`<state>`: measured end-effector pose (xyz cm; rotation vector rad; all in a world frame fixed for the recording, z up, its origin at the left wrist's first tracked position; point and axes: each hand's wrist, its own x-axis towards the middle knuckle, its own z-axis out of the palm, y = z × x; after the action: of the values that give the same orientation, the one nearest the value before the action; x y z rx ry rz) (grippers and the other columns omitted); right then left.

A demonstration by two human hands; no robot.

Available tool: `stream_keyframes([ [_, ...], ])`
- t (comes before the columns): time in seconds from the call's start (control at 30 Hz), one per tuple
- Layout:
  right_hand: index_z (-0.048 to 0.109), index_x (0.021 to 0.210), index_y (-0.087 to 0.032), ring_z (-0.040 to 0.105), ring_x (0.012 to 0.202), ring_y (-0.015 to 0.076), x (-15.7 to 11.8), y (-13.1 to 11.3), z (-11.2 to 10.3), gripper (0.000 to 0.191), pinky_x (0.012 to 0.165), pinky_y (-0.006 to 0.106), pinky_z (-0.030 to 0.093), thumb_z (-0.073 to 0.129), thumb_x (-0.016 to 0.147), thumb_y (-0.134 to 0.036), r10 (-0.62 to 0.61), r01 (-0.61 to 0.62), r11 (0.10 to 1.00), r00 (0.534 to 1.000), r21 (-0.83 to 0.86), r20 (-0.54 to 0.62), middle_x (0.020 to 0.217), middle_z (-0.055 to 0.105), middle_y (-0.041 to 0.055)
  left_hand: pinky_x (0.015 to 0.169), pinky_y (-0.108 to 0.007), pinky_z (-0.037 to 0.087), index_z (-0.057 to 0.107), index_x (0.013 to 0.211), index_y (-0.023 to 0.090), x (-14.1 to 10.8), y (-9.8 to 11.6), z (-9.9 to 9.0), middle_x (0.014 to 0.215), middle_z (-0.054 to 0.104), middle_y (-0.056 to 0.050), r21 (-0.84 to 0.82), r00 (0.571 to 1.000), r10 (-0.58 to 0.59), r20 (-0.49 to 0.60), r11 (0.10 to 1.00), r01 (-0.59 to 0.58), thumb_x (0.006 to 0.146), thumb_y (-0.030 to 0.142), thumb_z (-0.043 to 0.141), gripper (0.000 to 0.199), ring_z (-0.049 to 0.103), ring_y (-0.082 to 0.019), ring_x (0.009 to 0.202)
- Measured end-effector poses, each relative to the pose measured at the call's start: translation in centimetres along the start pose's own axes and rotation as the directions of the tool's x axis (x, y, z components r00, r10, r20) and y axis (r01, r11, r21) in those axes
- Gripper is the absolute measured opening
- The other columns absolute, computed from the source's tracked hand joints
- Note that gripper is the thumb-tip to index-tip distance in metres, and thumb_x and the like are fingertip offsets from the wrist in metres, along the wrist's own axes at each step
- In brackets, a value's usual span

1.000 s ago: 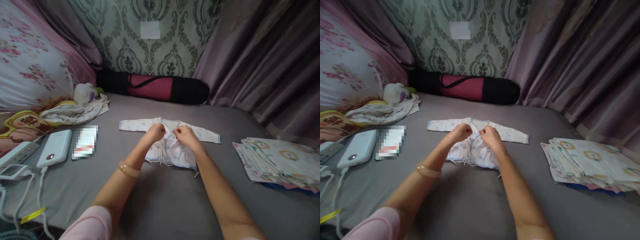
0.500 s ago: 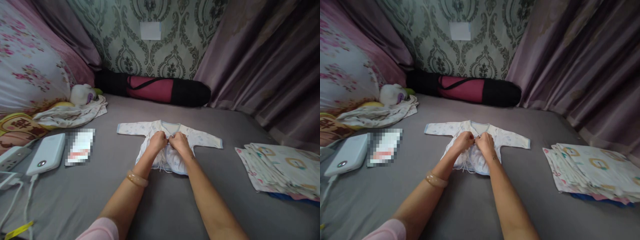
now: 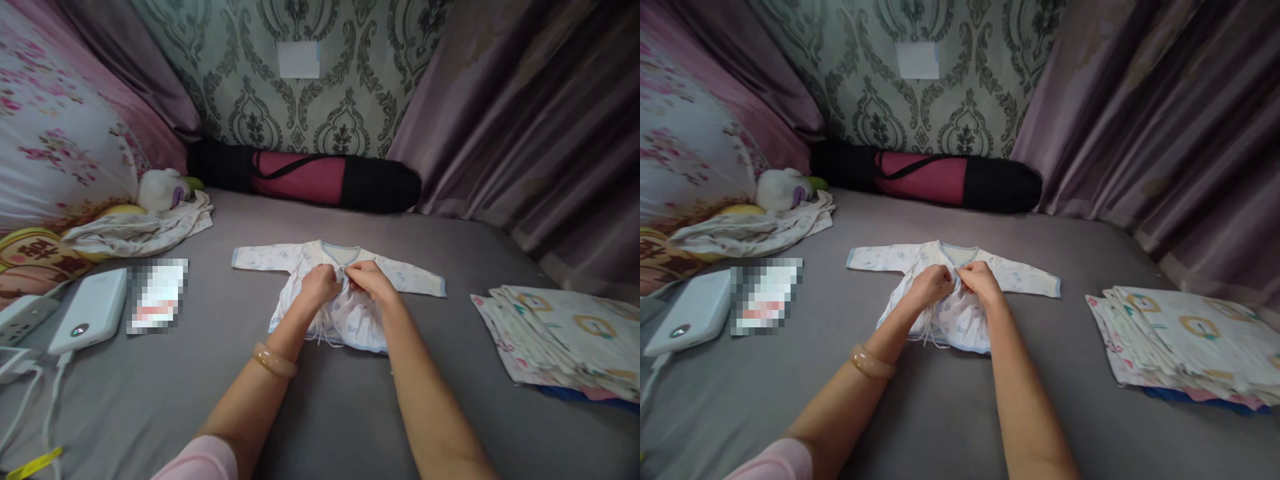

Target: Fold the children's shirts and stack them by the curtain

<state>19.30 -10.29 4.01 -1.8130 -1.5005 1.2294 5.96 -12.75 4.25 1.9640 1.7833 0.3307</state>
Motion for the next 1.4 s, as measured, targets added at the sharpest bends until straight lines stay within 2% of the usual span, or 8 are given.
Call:
stream_keyframes([
  [0.37, 0.060, 0.069, -0.016, 0.058, 0.047, 0.0090, -0.2, -0.8, -0.1, 0.015, 0.041, 0.015, 0.039, 0.052, 0.082, -0.014, 0.073, -0.075, 0.972, 0.997, 0.221, 0.016, 0.052, 0.060, -0.0003, 0.054, -0.023, 0.034, 0.057, 0.058, 0.015, 0.7, -0.7, 0.0, 0.053, 0.049, 0.001, -0.373, 0.996, 0.094, -0.001, 0.924, -0.087, 0.075, 0.014, 0.046, 0.021, 0.049, -0.013, 0.058],
  [0.63, 0.061, 0.100, -0.014, 0.062, 0.051, 0.0130, -0.1, -0.2, 1.0, 0.019, 0.048, 0.021, 0.047, 0.060, 0.081, -0.017, 0.061, -0.065, 0.993, 0.997, 0.096, 0.052, 0.066, 0.067, 0.0035, 0.053, -0.023, 0.040, 0.058, 0.064, 0.015, 2.0, -2.6, 0.5, 0.052, 0.047, 0.002, -0.654, 0.985, -0.024, 0.174, 0.745, 0.133, 0.080, 0.019, 0.048, 0.020, 0.047, -0.010, 0.050],
  [0.83, 0.061, 0.103, -0.018, 0.065, 0.091, 0.0211, -0.2, 1.0, 2.0, 0.027, 0.068, 0.025, 0.046, 0.064, 0.080, -0.031, -0.189, 0.120, 0.882, 0.976, -0.455, -0.109, 0.103, 0.068, 0.0115, 0.053, -0.023, 0.044, 0.061, 0.094, 0.012, 1.7, -3.0, -0.2, 0.066, 0.060, -0.001, -0.612, 0.984, 0.006, 0.179, 0.783, 0.107, 0.076, 0.031, 0.065, 0.027, 0.056, -0.012, 0.055],
  [0.97, 0.057, 0.112, -0.017, 0.064, 0.065, 0.0149, -0.5, 0.8, 1.5, 0.032, 0.056, 0.022, 0.045, 0.060, 0.085, -0.034, -0.096, 0.094, 0.953, 0.995, -0.288, 0.007, 0.082, 0.068, 0.0057, 0.057, -0.023, 0.045, 0.053, 0.117, 0.012, 1.2, -3.3, -1.2, 0.083, 0.065, -0.003, -0.408, 0.958, 0.043, 0.285, 0.909, 0.081, 0.071, 0.015, 0.063, 0.047, 0.060, -0.013, 0.062],
  [1.1, 0.056, 0.117, -0.014, 0.063, 0.059, 0.0129, -1.0, 0.9, -0.3, 0.027, 0.055, 0.023, 0.049, 0.049, 0.093, -0.023, -0.011, 0.016, 1.000, 0.978, -0.022, 0.207, 0.078, 0.068, 0.0055, 0.071, -0.027, 0.049, 0.055, 0.118, 0.017, 0.4, -2.7, -1.6, 0.104, 0.062, -0.009, -0.025, 0.978, 0.148, 0.144, 0.989, -0.146, 0.069, 0.010, 0.060, 0.050, 0.063, -0.019, 0.087],
  [1.2, 0.062, 0.106, -0.014, 0.067, 0.078, 0.0171, -1.3, 2.1, -1.3, 0.023, 0.071, 0.029, 0.053, 0.044, 0.093, -0.018, -0.193, 0.194, 0.976, 0.981, -0.102, 0.024, 0.092, 0.069, 0.0097, 0.090, -0.034, 0.046, 0.056, 0.117, 0.014, 0.1, -1.1, -1.0, 0.113, 0.059, -0.013, 0.065, 0.921, 0.385, -0.052, 0.922, -0.381, 0.076, 0.007, 0.050, 0.042, 0.057, -0.023, 0.108],
  [1.27, 0.062, 0.109, -0.014, 0.063, 0.099, 0.0206, -1.6, 3.3, -1.4, 0.028, 0.088, 0.035, 0.050, 0.039, 0.092, -0.016, -0.401, 0.355, 0.889, 0.909, -0.290, -0.117, 0.106, 0.067, 0.0130, 0.098, -0.035, 0.043, 0.053, 0.122, 0.011, 0.2, 0.1, 0.0, 0.120, 0.058, -0.015, -0.005, 0.860, 0.496, -0.120, 0.866, -0.500, 0.084, 0.008, 0.040, 0.040, 0.054, -0.022, 0.115],
  [1.4, 0.049, 0.131, -0.007, 0.046, 0.128, 0.0265, -2.7, 5.9, 0.0, 0.044, 0.107, 0.043, 0.035, 0.034, 0.093, -0.021, -0.592, 0.498, 0.646, 0.806, -0.578, 0.033, 0.133, 0.053, 0.0204, 0.104, -0.035, 0.040, 0.040, 0.137, 0.008, 0.9, 1.2, 2.4, 0.132, 0.055, -0.017, -0.187, 0.868, 0.495, -0.045, 0.849, -0.494, 0.096, 0.023, 0.027, 0.046, 0.053, -0.022, 0.122],
])
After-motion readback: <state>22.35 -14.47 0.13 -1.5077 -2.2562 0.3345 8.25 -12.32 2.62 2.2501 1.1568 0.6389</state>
